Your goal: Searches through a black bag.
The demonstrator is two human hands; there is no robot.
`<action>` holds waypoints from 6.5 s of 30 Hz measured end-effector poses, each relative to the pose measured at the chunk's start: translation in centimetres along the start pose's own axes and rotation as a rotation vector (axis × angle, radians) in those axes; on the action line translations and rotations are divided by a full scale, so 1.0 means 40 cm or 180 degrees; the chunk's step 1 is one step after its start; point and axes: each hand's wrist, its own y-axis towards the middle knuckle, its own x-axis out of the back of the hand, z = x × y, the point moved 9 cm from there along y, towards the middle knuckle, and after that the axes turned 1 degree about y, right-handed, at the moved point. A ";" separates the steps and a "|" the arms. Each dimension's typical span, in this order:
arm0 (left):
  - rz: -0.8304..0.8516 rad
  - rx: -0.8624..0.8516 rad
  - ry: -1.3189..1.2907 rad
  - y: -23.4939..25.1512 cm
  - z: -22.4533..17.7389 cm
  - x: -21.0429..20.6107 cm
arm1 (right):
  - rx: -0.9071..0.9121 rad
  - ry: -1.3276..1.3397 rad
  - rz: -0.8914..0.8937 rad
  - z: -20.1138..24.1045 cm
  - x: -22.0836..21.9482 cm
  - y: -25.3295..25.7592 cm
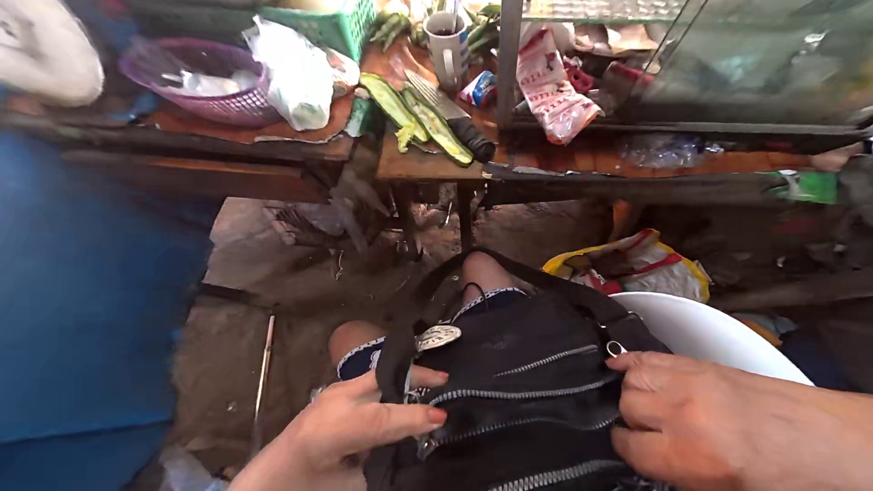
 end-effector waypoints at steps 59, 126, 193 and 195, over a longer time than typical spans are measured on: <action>0.1014 0.0342 0.1075 0.222 0.071 -0.131 | -0.0283 0.0146 0.0618 -0.029 -0.090 0.051; -0.0209 0.1000 0.2560 0.220 0.086 0.041 | -0.0120 -0.0587 0.0138 -0.006 -0.070 0.056; -0.0015 0.0975 0.1622 0.270 0.089 0.030 | -0.0739 -0.1208 -0.0165 -0.136 -0.043 0.086; -0.0105 0.1031 0.1685 0.260 0.098 0.040 | -0.0720 -0.0909 0.0074 -0.104 -0.062 0.075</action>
